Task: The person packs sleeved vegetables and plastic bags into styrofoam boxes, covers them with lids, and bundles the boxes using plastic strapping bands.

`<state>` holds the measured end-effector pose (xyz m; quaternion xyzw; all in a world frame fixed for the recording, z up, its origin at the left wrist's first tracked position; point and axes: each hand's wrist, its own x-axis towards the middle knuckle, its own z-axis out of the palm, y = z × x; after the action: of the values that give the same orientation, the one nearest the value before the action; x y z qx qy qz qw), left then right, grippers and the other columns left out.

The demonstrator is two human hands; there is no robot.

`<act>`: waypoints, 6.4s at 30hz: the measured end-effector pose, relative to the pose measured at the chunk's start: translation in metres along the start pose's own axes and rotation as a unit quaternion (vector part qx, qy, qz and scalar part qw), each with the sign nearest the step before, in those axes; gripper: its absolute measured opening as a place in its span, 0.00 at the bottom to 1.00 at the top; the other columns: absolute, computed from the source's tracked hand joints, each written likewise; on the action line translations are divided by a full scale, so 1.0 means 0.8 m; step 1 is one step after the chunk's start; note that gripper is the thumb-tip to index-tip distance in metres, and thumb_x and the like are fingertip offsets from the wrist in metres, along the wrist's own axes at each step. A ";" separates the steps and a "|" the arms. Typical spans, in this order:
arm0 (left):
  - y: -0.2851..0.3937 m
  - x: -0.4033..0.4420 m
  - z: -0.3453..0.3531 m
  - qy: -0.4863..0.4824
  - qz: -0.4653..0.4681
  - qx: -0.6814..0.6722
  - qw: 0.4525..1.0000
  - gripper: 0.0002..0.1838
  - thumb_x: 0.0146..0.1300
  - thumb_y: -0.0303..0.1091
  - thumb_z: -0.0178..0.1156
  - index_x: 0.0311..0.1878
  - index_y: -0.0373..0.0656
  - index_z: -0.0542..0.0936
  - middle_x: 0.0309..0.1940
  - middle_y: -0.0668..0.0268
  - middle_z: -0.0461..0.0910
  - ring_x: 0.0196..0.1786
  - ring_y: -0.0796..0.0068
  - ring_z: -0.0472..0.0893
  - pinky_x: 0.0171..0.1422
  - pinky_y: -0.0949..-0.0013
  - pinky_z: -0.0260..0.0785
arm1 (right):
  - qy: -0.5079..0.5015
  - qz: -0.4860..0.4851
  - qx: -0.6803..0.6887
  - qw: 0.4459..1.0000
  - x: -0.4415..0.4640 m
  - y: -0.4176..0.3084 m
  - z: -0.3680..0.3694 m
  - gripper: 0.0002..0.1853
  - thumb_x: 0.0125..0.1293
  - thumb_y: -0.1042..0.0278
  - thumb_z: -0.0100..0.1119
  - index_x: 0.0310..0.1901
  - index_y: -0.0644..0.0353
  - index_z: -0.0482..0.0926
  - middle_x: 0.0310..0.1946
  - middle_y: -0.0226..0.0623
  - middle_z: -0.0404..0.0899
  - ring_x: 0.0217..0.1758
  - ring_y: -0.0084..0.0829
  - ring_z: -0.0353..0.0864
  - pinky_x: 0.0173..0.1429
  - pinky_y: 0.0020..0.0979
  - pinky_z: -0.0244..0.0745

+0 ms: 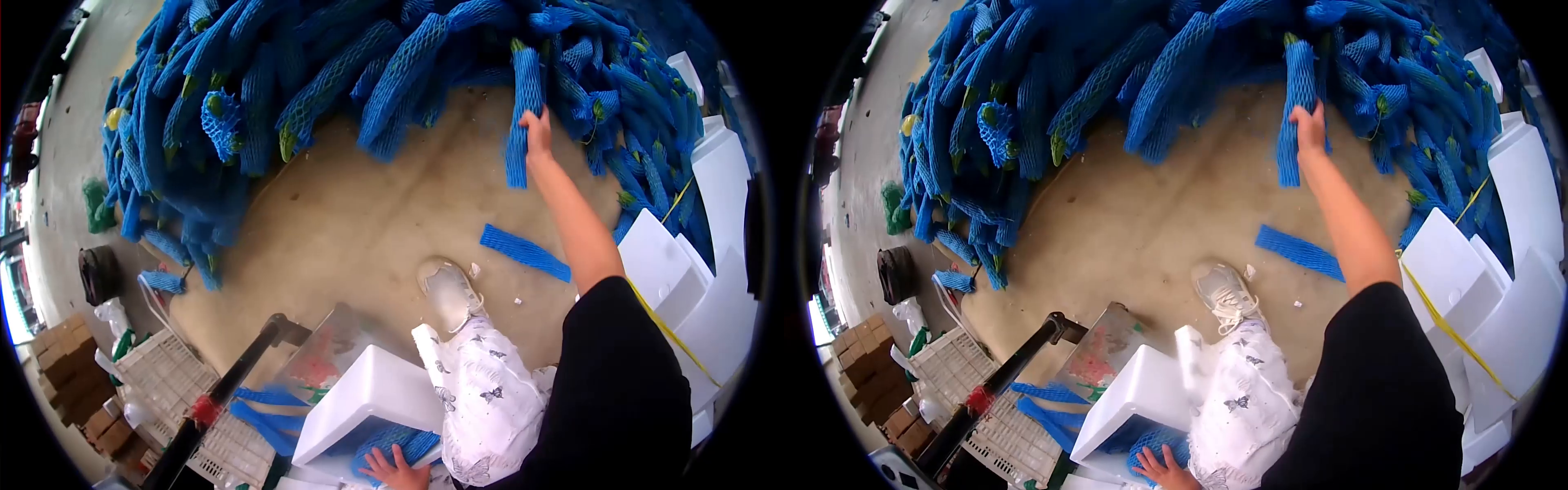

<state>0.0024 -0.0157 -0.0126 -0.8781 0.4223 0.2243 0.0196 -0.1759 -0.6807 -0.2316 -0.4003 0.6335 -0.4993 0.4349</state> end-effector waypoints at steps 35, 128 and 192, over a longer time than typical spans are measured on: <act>-0.046 -0.091 -0.042 0.253 0.010 -0.306 0.918 0.20 0.56 0.30 0.64 0.53 0.43 0.78 0.47 0.60 0.80 0.52 0.58 0.78 0.60 0.56 0.68 | -0.870 -0.405 -0.268 0.089 -0.674 -0.296 -0.087 0.26 0.62 0.53 0.58 0.62 0.47 0.69 0.45 0.38 0.79 0.44 0.44 0.81 0.48 0.42 0.75; -0.005 -0.040 -0.042 0.358 -0.064 -0.281 0.888 0.16 0.55 0.31 0.63 0.49 0.44 0.79 0.54 0.61 0.75 0.56 0.58 0.74 0.60 0.57 0.64 | -0.798 -0.429 -0.277 0.320 -0.659 -0.223 -0.091 0.08 0.60 0.66 0.58 0.40 0.54 0.76 0.35 0.34 0.78 0.41 0.39 0.80 0.44 0.38 0.77; -0.022 0.064 0.008 0.196 -0.195 -0.118 0.954 0.12 0.56 0.32 0.56 0.43 0.42 0.76 0.36 0.64 0.80 0.44 0.61 0.76 0.58 0.60 0.59 | -0.596 -0.281 -0.635 0.403 -0.191 -0.187 0.020 0.31 0.43 0.60 0.75 0.54 0.52 0.80 0.45 0.41 0.77 0.54 0.41 0.75 0.57 0.36 0.72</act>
<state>0.0408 -0.0404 -0.0419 -0.9662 0.2086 0.0879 -0.1235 -0.1039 -0.5687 -0.0635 -0.9133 0.2000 0.3174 0.1583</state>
